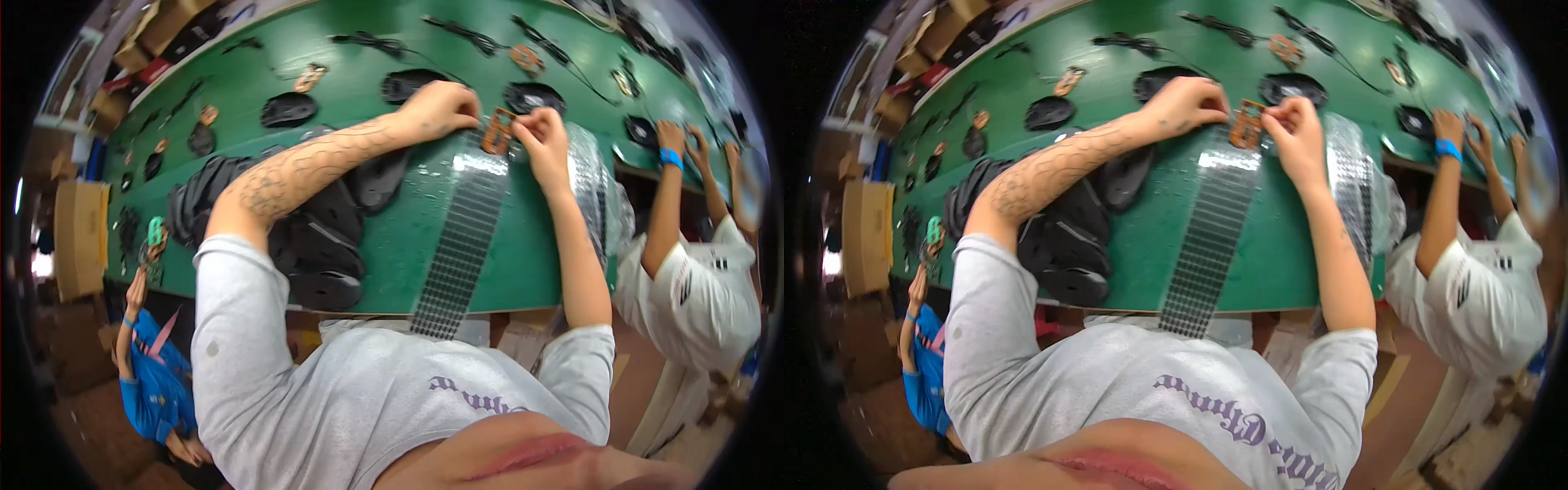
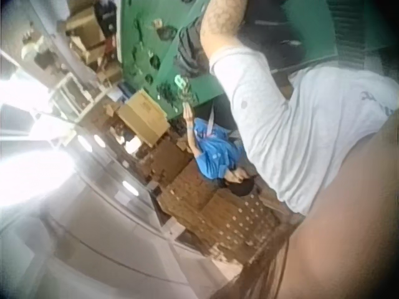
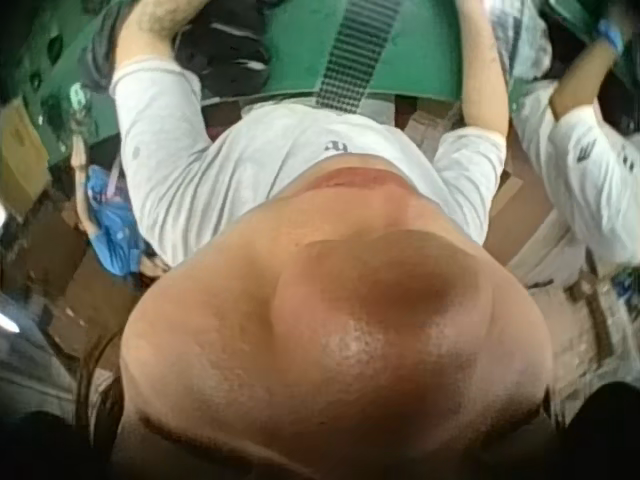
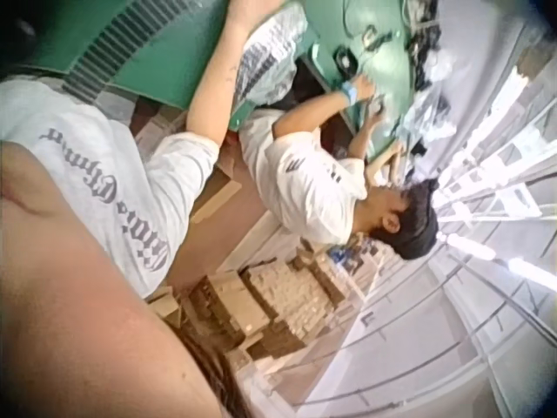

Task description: Manually assembling electronic components onto printed circuit boards at a factory workstation.

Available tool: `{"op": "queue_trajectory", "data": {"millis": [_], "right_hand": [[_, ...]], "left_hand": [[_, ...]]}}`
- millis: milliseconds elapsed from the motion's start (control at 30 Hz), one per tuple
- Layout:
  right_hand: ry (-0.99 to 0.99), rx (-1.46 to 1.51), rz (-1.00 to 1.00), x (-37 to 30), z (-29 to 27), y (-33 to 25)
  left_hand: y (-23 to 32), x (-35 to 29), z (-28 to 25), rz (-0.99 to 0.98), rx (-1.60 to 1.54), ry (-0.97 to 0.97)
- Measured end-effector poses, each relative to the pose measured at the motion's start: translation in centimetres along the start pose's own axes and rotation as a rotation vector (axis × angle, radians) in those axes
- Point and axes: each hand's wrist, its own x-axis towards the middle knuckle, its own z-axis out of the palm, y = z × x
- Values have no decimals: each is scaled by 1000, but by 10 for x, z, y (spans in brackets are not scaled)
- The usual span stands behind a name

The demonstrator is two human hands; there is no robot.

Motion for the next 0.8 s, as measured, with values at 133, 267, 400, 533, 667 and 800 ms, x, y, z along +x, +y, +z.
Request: {"op": "queue_trajectory", "data": {"millis": [133,267,400,533,667,800], "right_hand": [[-13,-11,-22,-3,-6,2],[-37,-52,-28,-3,-10,5],[-41,-69,-29,-3,-4,1],[-33,-69,-11,-8,-8,2],[-26,-133,-83,-2,-8,8],[-23,-246,-74,1,12,-5]], "left_hand": [[8,2,4,-52,107,-6],[5,-2,6,16,94,20],[3,-6,3,93,43,35],[-1,-2,3,209,9,18],[1,6,-3,111,117,-82],[-5,0,-18,90,59,-98]]}}
